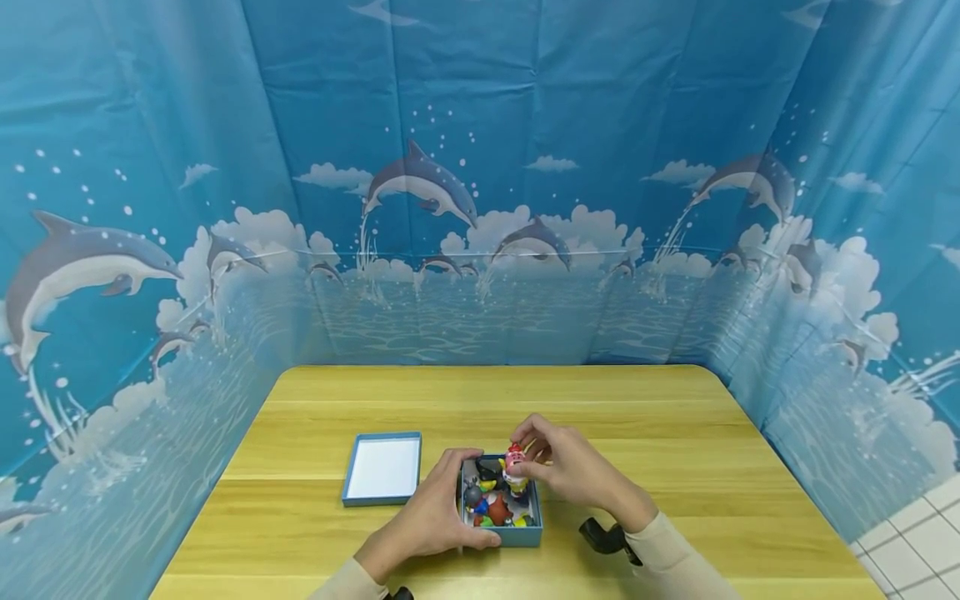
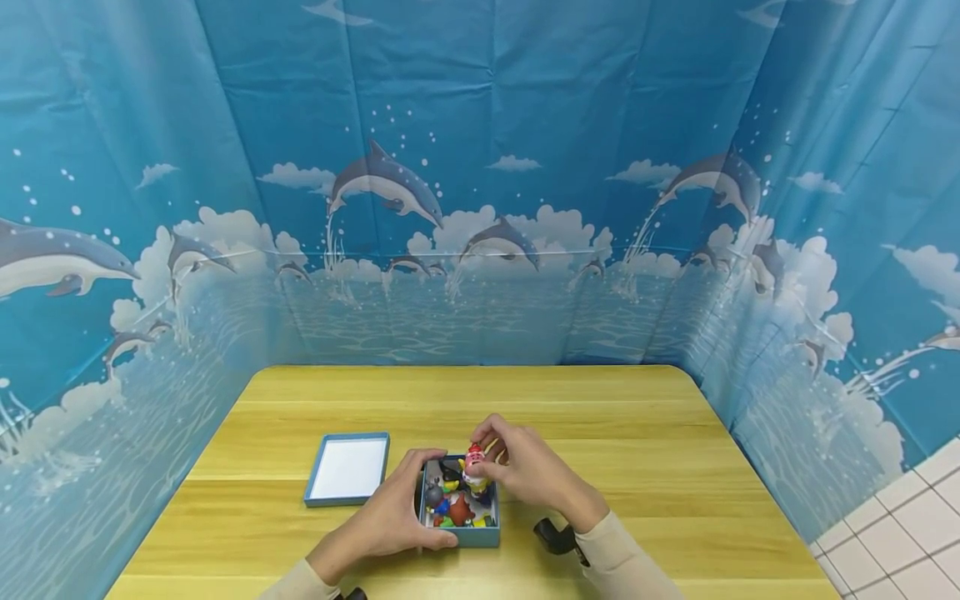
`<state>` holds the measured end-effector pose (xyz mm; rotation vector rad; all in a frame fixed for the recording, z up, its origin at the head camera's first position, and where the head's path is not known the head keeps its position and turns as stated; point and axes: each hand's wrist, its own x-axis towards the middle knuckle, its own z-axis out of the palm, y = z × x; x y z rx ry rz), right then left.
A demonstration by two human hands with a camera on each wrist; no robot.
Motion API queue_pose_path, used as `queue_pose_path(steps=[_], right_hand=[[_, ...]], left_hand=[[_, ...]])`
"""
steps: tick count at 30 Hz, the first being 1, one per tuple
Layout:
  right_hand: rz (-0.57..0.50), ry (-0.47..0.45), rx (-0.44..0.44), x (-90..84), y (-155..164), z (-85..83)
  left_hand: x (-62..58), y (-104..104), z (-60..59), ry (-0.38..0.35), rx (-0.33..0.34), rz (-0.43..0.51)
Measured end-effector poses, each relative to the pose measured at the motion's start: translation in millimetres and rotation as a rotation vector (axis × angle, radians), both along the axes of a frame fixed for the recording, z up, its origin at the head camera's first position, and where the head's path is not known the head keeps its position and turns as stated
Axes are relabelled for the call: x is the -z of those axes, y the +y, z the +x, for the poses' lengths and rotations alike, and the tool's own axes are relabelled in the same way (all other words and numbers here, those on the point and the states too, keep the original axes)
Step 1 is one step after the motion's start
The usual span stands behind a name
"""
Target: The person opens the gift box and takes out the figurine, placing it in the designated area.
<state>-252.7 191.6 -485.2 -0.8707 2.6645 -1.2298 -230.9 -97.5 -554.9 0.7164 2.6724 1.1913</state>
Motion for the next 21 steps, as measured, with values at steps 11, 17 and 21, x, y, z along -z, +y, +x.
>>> queue_pose_path(steps=[11, 17, 21], right_hand=[[-0.013, 0.016, 0.007, -5.3, 4.2, -3.9], [-0.032, 0.041, 0.009, -8.6, 7.6, -3.7], [-0.039, 0.054, 0.025, -10.5, 9.0, -3.3]], left_hand=[[-1.5, -0.1, 0.8, -0.007, 0.001, 0.002], [2.2, -0.5, 0.2, -0.025, 0.000, 0.006], [3.4, -0.5, -0.9, -0.027, -0.001, 0.005]])
